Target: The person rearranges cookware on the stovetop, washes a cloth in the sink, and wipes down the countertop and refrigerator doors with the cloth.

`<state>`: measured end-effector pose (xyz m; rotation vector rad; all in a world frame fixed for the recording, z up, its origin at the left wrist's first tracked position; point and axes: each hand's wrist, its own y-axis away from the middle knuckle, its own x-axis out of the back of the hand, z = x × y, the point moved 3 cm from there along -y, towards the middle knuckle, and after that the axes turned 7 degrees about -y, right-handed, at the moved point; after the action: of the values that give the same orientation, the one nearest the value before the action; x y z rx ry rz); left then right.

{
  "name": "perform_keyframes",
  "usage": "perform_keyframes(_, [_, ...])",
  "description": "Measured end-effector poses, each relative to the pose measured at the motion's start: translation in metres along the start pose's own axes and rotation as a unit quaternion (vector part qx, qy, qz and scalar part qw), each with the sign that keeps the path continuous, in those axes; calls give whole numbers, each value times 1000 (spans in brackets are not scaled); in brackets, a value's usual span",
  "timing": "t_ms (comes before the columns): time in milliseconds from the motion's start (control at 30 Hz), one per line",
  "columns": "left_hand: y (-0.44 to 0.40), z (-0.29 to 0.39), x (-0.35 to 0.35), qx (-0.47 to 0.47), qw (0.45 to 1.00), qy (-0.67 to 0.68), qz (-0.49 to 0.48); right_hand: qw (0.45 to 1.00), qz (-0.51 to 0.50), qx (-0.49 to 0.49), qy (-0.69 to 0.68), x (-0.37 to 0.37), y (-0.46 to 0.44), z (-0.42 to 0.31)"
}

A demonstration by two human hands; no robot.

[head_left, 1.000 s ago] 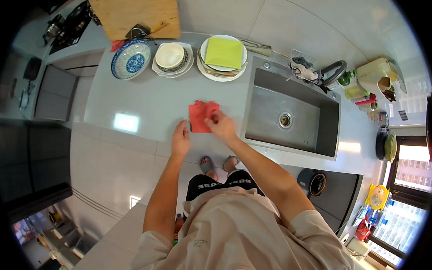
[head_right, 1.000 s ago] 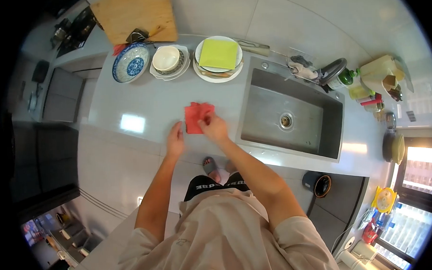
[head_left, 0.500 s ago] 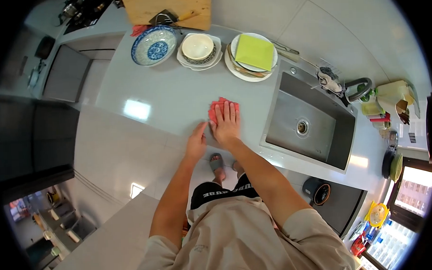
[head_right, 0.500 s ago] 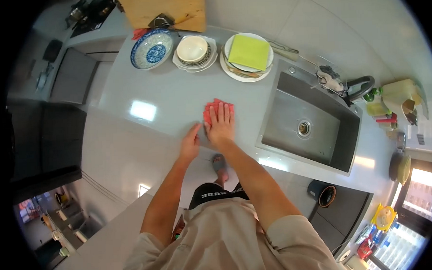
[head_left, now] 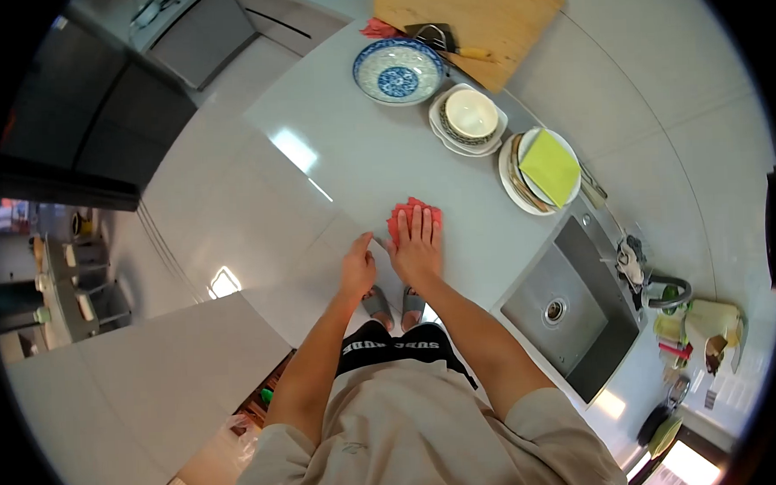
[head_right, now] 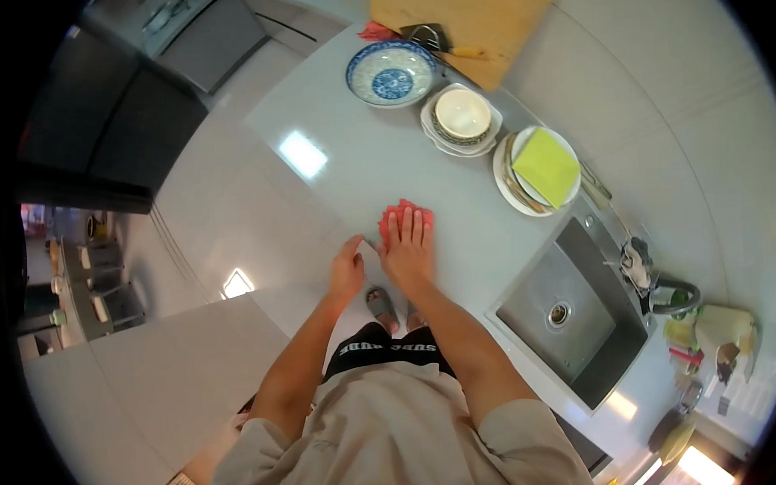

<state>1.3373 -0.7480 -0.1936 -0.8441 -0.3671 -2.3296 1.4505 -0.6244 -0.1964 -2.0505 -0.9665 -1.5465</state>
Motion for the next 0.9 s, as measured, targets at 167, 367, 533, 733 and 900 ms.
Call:
perform_keyframes(167, [-18, -29, 38, 33, 998, -45, -2, 997, 1, 78, -14, -7, -53, -48])
perform_keyframes(367, [-56, -76, 84, 53, 997, -46, -17, 983, 5, 183, -35, -18, -123, -110])
perform_keyframes(533, [-120, -128, 130, 16, 999, -29, -21, 979, 34, 201, -29, -35, -201, -176])
perform_keyframes(733, [-217, -166, 209, -32, 998, -53, -28, 993, 1, 119, -20, -59, -286, -239])
perform_keyframes(900, [-310, -187, 245, -135, 977, -163, -35, 998, -36, 41, -14, -60, -324, -267])
